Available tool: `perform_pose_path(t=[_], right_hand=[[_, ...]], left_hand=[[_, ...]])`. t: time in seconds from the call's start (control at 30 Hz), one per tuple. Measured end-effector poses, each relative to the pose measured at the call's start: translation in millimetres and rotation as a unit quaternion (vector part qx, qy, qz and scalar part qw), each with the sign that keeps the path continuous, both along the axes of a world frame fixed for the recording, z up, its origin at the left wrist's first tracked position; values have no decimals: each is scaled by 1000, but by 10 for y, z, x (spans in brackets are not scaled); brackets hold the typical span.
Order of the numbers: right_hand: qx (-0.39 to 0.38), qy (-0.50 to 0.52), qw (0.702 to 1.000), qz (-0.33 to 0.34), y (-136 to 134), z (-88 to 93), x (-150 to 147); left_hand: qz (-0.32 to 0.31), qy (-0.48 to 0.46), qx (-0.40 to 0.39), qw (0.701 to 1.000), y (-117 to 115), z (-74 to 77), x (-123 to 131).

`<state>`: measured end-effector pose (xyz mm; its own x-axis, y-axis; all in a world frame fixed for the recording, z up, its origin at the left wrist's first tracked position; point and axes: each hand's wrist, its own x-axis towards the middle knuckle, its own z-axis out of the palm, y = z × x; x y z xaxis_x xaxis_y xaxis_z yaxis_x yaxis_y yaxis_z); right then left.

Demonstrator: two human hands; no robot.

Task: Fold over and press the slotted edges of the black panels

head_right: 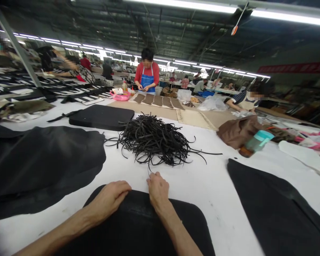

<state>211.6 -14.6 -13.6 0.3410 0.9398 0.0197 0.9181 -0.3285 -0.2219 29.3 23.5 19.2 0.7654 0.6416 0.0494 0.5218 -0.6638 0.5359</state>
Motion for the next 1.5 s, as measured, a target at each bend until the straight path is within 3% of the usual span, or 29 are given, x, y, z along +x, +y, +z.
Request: perform_pose_path(t=[0.13,0.27,0.37,0.47,0.57,0.7,0.87,1.07,1.23,1.5], right_hand=[[4,16,1000,2,152,-106,-40],[1,69,996,55,1,-42,-60],[-5,123,989,82,-198,72,-56],[-18,177,982,70,-439,198,17],[-44,204,977,41,-713,263,216],[-64,297,953,-6,-1038,182,625],[-61,410,908,-64,-1263,56,1002],[-55,467,873,-129,-1329,-28,1098],[-97,451,875,-147,-1303,-200,1158],[-129,418,881,-177,-1290,-361,1195]], left_hand=[[-9,-76,-72,994,194,-99,172],[-87,-82,-196,973,338,-172,327],[-146,-75,-198,966,412,-239,481],[-151,-71,-169,971,509,-318,591],[-123,-70,-145,979,644,-357,571],[-57,-68,-148,985,763,-311,357],[37,-58,-211,975,641,-233,48],[129,-43,-288,948,398,-241,-173],[205,-35,-324,923,327,-342,-262],[202,-9,-335,920,249,-423,-349]])
